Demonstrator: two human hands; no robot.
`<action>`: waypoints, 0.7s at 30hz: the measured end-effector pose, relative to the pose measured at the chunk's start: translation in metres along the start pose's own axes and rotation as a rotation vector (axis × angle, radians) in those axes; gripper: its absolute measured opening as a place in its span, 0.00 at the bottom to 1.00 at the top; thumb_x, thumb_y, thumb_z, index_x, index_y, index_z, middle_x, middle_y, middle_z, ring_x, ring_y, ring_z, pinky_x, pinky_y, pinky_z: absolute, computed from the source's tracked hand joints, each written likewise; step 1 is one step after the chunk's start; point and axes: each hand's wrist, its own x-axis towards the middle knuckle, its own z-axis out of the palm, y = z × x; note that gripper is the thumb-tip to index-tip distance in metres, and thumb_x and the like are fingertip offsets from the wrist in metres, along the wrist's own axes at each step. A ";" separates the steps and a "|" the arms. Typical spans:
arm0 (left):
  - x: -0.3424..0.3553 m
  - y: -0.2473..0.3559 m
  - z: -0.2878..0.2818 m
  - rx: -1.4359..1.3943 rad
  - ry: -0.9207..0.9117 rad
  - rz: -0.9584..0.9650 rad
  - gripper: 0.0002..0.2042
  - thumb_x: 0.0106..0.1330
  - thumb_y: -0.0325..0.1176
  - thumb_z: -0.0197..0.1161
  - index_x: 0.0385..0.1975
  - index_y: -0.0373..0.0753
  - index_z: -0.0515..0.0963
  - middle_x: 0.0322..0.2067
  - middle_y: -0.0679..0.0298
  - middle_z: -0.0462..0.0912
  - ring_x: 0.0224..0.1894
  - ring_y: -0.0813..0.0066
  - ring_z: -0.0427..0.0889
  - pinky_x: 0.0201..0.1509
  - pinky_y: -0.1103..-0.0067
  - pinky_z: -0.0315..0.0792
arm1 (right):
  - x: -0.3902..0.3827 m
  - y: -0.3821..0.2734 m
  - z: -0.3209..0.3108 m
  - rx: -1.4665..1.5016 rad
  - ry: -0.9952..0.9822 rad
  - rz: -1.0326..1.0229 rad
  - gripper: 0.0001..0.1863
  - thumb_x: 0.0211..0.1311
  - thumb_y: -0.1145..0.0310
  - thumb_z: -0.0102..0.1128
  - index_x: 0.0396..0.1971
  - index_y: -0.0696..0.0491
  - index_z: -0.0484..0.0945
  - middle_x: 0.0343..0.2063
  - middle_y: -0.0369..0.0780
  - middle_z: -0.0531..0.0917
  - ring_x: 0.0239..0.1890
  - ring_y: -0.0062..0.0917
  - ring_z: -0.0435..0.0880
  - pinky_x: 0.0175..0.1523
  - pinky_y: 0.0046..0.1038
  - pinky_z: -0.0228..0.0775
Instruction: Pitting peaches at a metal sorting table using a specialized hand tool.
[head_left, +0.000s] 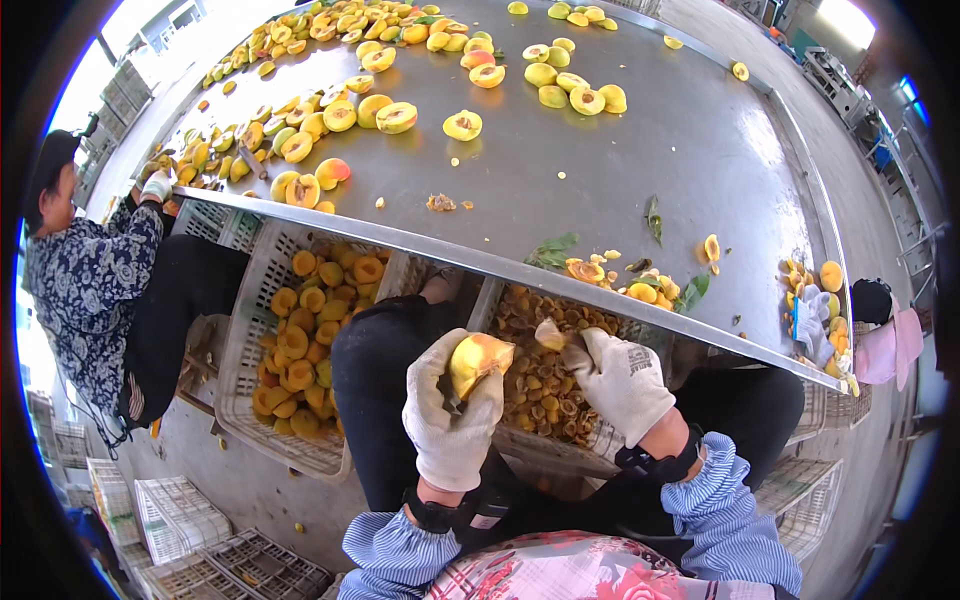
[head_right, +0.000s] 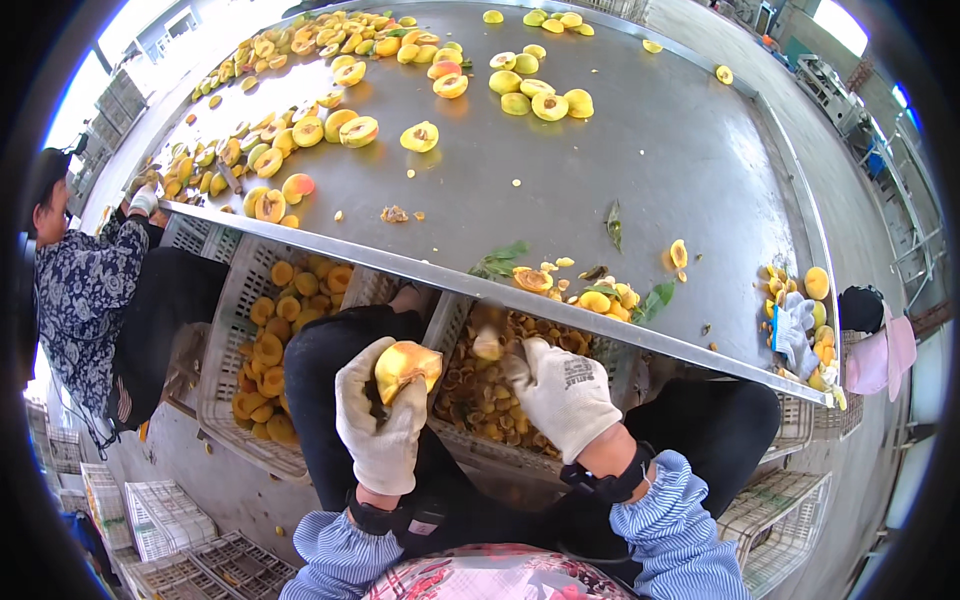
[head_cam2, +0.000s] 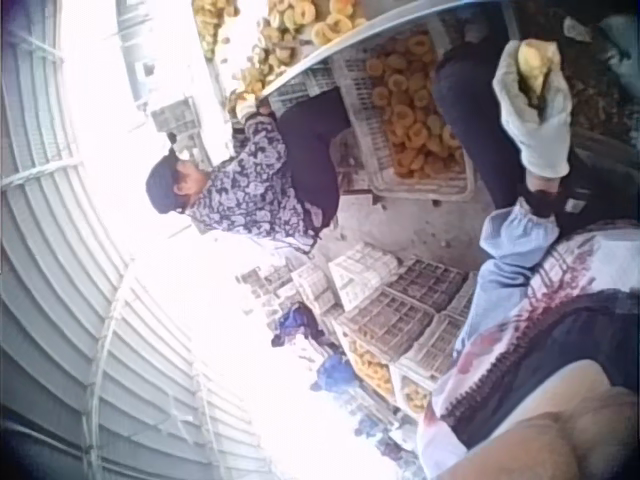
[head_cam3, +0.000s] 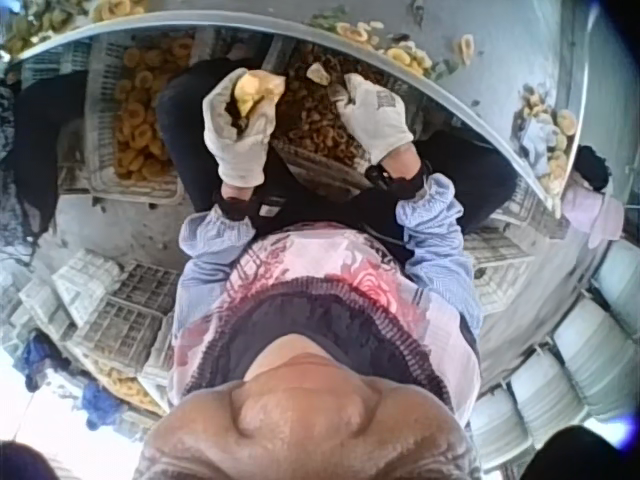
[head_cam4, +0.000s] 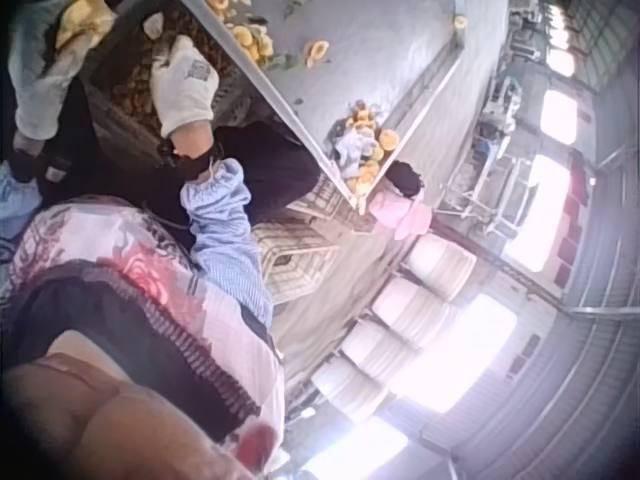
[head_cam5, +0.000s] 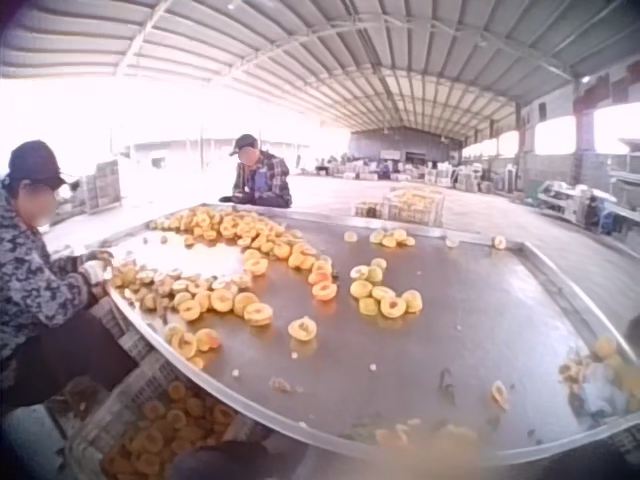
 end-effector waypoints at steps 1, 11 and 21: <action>0.000 0.001 0.002 -0.001 -0.003 -0.004 0.20 0.63 0.20 0.65 0.55 0.32 0.72 0.48 0.61 0.79 0.47 0.75 0.80 0.53 0.79 0.77 | -0.002 0.006 0.000 -0.038 -0.058 0.045 0.15 0.69 0.58 0.55 0.35 0.58 0.78 0.26 0.53 0.83 0.33 0.49 0.84 0.39 0.45 0.75; 0.011 0.002 0.004 -0.520 -0.125 -0.179 0.22 0.64 0.21 0.67 0.57 0.32 0.68 0.53 0.57 0.78 0.55 0.71 0.78 0.62 0.75 0.73 | 0.001 0.011 -0.019 -0.221 -0.323 0.050 0.17 0.71 0.57 0.50 0.37 0.56 0.80 0.33 0.52 0.86 0.38 0.46 0.86 0.45 0.43 0.77; 0.011 0.008 0.005 -0.531 -0.145 -0.377 0.23 0.64 0.23 0.68 0.59 0.31 0.71 0.52 0.61 0.79 0.53 0.76 0.79 0.61 0.78 0.73 | -0.019 -0.040 -0.029 0.317 0.212 -0.340 0.10 0.68 0.63 0.59 0.42 0.53 0.77 0.32 0.42 0.86 0.32 0.36 0.87 0.35 0.34 0.79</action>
